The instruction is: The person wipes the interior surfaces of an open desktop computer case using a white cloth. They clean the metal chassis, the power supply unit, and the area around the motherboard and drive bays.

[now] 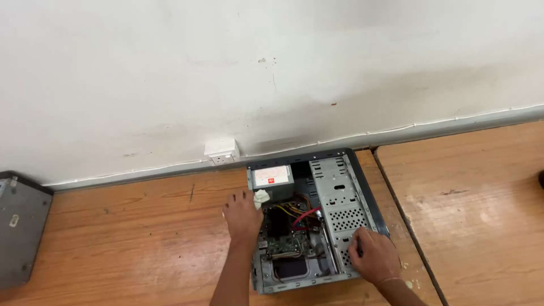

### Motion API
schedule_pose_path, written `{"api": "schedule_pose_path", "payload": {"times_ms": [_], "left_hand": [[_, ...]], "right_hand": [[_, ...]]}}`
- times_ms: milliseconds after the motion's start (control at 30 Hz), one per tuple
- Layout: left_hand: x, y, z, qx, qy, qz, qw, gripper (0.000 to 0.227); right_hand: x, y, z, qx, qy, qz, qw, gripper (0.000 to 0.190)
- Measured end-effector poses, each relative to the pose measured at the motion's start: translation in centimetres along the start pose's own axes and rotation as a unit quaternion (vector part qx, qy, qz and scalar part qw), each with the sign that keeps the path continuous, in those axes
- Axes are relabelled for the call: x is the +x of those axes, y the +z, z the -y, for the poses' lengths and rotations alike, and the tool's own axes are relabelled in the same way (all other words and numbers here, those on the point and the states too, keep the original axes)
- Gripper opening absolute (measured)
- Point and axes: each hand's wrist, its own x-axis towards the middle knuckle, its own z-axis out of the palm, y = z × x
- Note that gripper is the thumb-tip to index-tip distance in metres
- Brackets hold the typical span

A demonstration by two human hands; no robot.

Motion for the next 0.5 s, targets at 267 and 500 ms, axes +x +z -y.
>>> {"api": "schedule_pose_path", "payload": {"times_ms": [267, 500], "left_hand": [[2.4, 1.8, 1.1, -0.121, -0.144, 0.016, 0.982, 0.044], [3.9, 4.2, 0.7, -0.546, -0.380, -0.131, 0.735, 0.036]], "right_hand": [[0.2, 0.1, 0.2, -0.011, 0.004, -0.002, 1.000, 0.011], [-0.3, 0.0, 0.1, -0.021, 0.024, 0.017, 0.999, 0.010]]}}
